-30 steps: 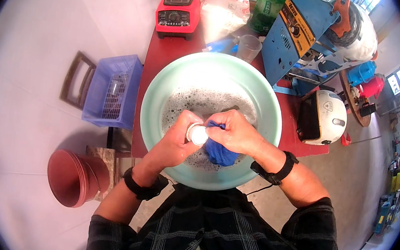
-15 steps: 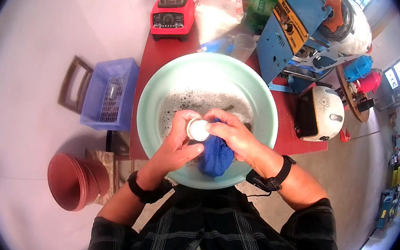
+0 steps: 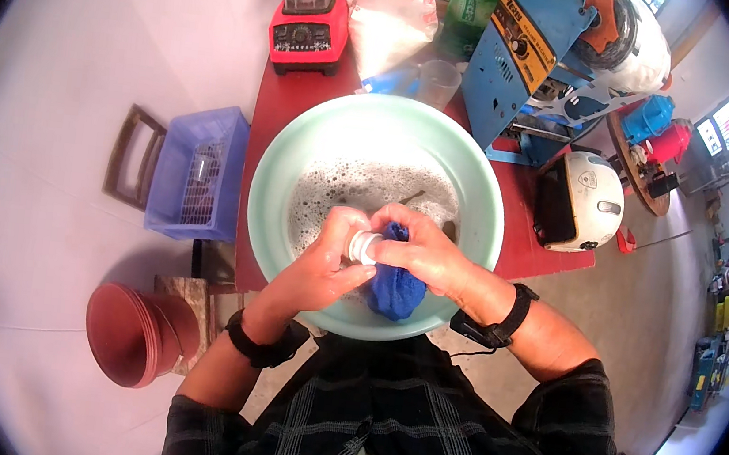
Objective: The person handles a reddish cloth, rubs it with a white stick, and then scrubs a small white cap with the cloth. They then move to a basin of soapy water and scrub the cap and a blue cloth with the reddish cloth.
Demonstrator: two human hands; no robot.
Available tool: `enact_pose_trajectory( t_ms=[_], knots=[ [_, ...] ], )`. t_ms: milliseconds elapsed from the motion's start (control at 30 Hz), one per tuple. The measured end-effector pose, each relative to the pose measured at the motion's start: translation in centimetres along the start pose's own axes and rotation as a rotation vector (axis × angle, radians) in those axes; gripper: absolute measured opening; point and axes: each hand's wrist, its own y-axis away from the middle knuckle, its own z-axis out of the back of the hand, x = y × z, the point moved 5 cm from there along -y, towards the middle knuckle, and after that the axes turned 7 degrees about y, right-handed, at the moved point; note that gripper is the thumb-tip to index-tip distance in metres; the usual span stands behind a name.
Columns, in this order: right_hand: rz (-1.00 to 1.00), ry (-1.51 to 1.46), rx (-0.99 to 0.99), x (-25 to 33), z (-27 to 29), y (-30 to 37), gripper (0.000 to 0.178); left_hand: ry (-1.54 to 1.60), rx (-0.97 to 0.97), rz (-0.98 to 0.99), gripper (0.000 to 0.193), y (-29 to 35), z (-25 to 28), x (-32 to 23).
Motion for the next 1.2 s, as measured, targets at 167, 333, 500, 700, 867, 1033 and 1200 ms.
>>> enact_pose_trajectory(
  t_ms=[167, 333, 500, 700, 867, 1033, 1200],
  knots=[
    [-0.013, -0.006, -0.030, -0.8, -0.1, -0.1, 0.027, -0.041, 0.008, -0.098, 0.049, 0.1, -0.2, 0.8],
    [-0.006, -0.105, -0.031, -0.6, -0.5, -0.1, 0.028, 0.073, -0.070, -0.111, 0.043, 0.5, -0.5, 0.5],
    [0.080, 0.137, -0.081, -0.1, -0.4, 0.3, 0.026, 0.057, -0.049, -0.078, 0.043, 0.3, -0.5, 0.6],
    [-0.044, -0.084, -0.077, -1.3, -0.6, 0.0, 0.028, 0.052, -0.099, -0.125, 0.043, 0.6, -0.8, 0.9],
    [0.021, -0.119, -0.047, -0.7, -0.7, 0.3, 0.028, 0.104, -0.120, -0.182, 0.046, 0.4, -0.8, 1.3],
    [0.135, -0.001, -0.061, -0.7, -0.8, 0.3, 0.027, 0.065, -0.101, -0.176, 0.048, 0.1, -0.5, 1.3],
    [0.054, -0.187, -0.024, -1.6, -0.8, -0.2, 0.023, -0.054, -0.157, -0.204, 0.048, 0.3, -0.4, 1.5]
  ],
)
